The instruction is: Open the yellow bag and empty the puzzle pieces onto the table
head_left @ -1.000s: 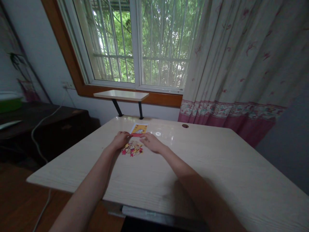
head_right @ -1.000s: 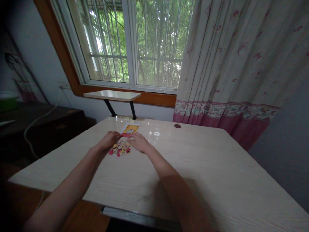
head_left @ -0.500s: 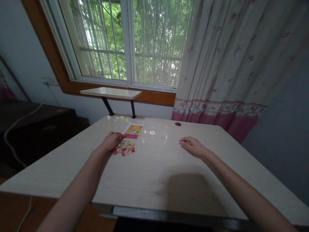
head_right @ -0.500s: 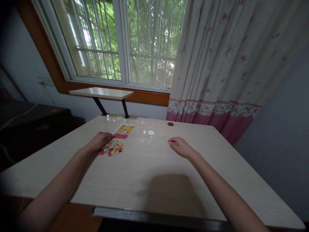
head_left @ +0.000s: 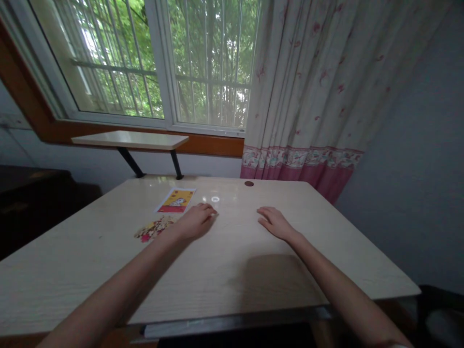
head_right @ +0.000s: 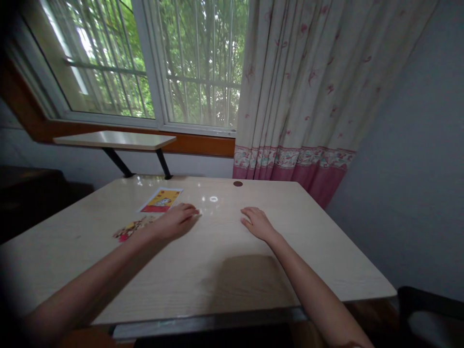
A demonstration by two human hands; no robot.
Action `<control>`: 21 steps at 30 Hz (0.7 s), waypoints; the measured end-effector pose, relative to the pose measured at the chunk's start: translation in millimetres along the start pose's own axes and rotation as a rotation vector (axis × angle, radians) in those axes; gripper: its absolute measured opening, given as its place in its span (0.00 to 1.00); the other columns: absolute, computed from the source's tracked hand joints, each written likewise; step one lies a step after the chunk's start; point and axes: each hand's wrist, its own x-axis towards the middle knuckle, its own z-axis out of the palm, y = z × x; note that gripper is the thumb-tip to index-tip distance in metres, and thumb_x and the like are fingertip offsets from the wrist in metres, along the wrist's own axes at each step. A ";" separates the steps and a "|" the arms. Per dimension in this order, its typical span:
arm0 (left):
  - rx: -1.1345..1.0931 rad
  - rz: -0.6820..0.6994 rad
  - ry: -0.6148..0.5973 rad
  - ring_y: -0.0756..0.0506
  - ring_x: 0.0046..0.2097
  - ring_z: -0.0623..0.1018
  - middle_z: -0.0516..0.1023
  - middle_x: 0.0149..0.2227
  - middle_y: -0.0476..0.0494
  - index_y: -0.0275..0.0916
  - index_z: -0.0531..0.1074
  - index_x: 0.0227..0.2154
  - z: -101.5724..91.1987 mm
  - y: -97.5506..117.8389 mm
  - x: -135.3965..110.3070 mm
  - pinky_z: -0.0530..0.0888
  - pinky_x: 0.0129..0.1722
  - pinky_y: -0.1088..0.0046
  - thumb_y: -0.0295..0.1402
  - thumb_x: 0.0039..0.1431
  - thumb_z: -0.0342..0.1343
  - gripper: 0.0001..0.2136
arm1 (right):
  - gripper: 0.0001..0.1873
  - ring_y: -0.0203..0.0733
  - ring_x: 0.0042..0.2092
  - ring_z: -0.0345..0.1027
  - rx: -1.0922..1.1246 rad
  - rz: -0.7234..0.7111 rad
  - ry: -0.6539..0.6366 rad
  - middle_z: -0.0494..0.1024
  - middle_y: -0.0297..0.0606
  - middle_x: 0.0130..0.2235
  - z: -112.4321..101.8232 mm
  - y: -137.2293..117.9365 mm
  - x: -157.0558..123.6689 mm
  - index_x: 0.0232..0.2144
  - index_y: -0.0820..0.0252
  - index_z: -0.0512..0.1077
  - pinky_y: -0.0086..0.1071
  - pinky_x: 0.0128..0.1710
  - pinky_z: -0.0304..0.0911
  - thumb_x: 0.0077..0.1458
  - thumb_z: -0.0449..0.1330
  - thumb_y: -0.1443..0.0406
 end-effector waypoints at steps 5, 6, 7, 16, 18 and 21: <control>0.074 -0.133 -0.066 0.37 0.58 0.64 0.64 0.58 0.34 0.38 0.64 0.54 22.1 37.3 26.8 0.62 0.54 0.57 0.46 0.62 0.41 0.23 | 0.28 0.48 0.62 0.52 -0.048 0.048 -0.126 0.60 0.47 0.61 -2.9 -11.5 -3.0 0.59 0.62 0.59 0.45 0.61 0.47 0.61 0.47 0.54; 0.088 -0.189 -0.080 0.35 0.60 0.61 0.61 0.60 0.33 0.39 0.63 0.56 25.4 39.9 28.6 0.61 0.55 0.55 0.48 0.62 0.40 0.25 | 0.30 0.49 0.63 0.49 -0.053 0.074 -0.155 0.58 0.47 0.62 -4.5 -13.2 -3.1 0.60 0.62 0.57 0.46 0.61 0.45 0.61 0.46 0.52; 0.094 -0.237 -0.093 0.33 0.61 0.59 0.58 0.62 0.33 0.39 0.61 0.57 28.4 41.8 29.2 0.60 0.56 0.53 0.50 0.61 0.40 0.27 | 0.31 0.50 0.64 0.47 -0.056 0.102 -0.183 0.56 0.47 0.63 -6.1 -14.6 -3.2 0.61 0.62 0.56 0.48 0.61 0.43 0.61 0.45 0.51; 0.068 -0.329 -0.169 0.32 0.65 0.48 0.47 0.66 0.32 0.36 0.51 0.63 49.2 43.8 12.1 0.51 0.58 0.45 0.54 0.61 0.33 0.34 | 0.36 0.51 0.66 0.36 -0.051 0.225 -0.320 0.43 0.46 0.66 -12.1 -18.8 -3.6 0.64 0.61 0.46 0.52 0.62 0.35 0.61 0.41 0.48; 0.061 -0.331 -0.171 0.32 0.65 0.47 0.46 0.66 0.32 0.37 0.50 0.63 50.6 42.9 12.4 0.50 0.58 0.45 0.56 0.60 0.33 0.35 | 0.36 0.52 0.67 0.35 -0.049 0.231 -0.342 0.43 0.46 0.66 -11.4 -18.9 -4.0 0.64 0.60 0.46 0.52 0.62 0.34 0.61 0.40 0.47; 0.056 -0.329 -0.175 0.32 0.66 0.46 0.44 0.66 0.33 0.38 0.49 0.63 50.5 41.9 14.1 0.49 0.58 0.44 0.57 0.59 0.33 0.36 | 0.37 0.52 0.67 0.34 -0.048 0.220 -0.363 0.42 0.46 0.67 -9.8 -18.6 -4.6 0.64 0.60 0.46 0.52 0.62 0.32 0.60 0.39 0.46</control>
